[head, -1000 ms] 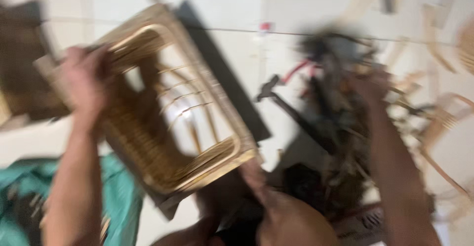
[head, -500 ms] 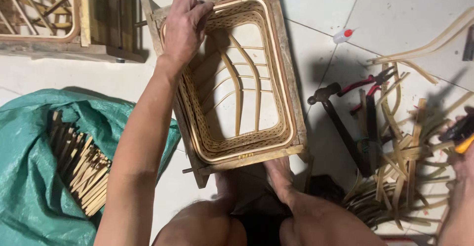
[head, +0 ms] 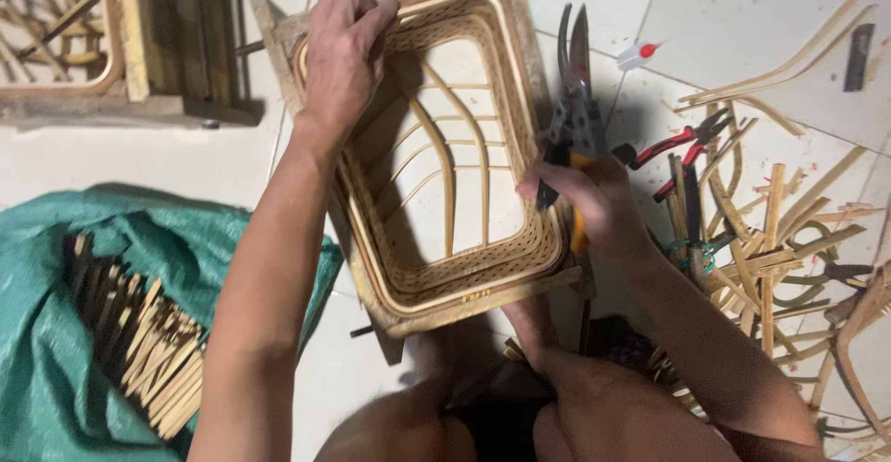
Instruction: The person is assembling a rectangular basket frame using thin wooden strips. They use pliers to cut and bend the strips, a hammer to secure them, and a knife to trim excess material. The person works on the floor, surrounded by tools and wooden scraps.
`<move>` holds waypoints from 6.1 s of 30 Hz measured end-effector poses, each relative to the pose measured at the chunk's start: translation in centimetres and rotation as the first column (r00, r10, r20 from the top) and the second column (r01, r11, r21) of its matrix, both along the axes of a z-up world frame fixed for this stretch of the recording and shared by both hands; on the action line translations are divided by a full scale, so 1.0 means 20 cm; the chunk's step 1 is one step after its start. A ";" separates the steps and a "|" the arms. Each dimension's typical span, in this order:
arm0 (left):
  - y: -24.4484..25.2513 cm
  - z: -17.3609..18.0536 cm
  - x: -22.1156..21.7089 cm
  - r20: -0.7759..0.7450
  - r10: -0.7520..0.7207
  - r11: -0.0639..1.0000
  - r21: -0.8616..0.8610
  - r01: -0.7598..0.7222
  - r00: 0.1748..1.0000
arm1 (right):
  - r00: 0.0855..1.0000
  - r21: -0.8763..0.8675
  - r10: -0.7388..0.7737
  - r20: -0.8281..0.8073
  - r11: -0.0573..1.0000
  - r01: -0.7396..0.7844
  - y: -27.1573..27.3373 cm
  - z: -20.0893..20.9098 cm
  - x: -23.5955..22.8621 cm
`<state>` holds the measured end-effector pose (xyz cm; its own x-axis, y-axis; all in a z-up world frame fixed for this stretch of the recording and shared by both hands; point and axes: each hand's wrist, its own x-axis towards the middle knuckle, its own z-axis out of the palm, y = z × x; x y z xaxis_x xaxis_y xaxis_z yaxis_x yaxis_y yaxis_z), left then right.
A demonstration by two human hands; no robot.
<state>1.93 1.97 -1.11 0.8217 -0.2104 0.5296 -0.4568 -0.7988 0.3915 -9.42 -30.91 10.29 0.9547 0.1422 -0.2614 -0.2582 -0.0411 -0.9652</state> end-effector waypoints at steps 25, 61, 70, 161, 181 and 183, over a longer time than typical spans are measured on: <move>0.00 -0.03 -0.01 0.062 -0.009 0.936 0.350 -0.014 0.998 | 0.566 -0.721 0.520 0.640 0.661 0.208 0.21 -0.47 0.72; 0.03 -0.09 0.01 -0.068 0.032 0.976 0.215 -0.017 0.997 | 0.995 0.041 0.074 0.067 0.996 -0.077 0.01 -0.66 0.77; 0.03 -0.13 0.02 -0.030 0.056 0.987 0.151 -0.051 0.998 | 0.922 -0.955 0.298 0.248 0.236 0.181 -0.37 -1.28 0.48; 0.03 -0.05 0.02 -0.106 0.027 0.999 0.026 -0.024 0.994 | 0.928 -0.119 0.268 -0.258 0.945 -0.306 0.63 -0.47 0.29; 0.03 -0.02 0.00 -0.079 0.005 1.000 -0.015 -0.006 0.997 | 0.920 -0.246 0.332 -0.205 0.893 -0.377 0.68 -0.42 0.33; 0.02 -0.03 0.00 -0.063 0.010 1.000 -0.015 -0.011 0.998 | 0.919 -0.271 0.355 -0.170 0.880 -0.390 0.68 -0.41 0.35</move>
<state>1.99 2.42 -1.72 0.8558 -0.1936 0.4797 -0.4223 -0.7971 0.4317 -2.52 -17.31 2.11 0.8081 0.3812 -0.4490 -0.2731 -0.4328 -0.8591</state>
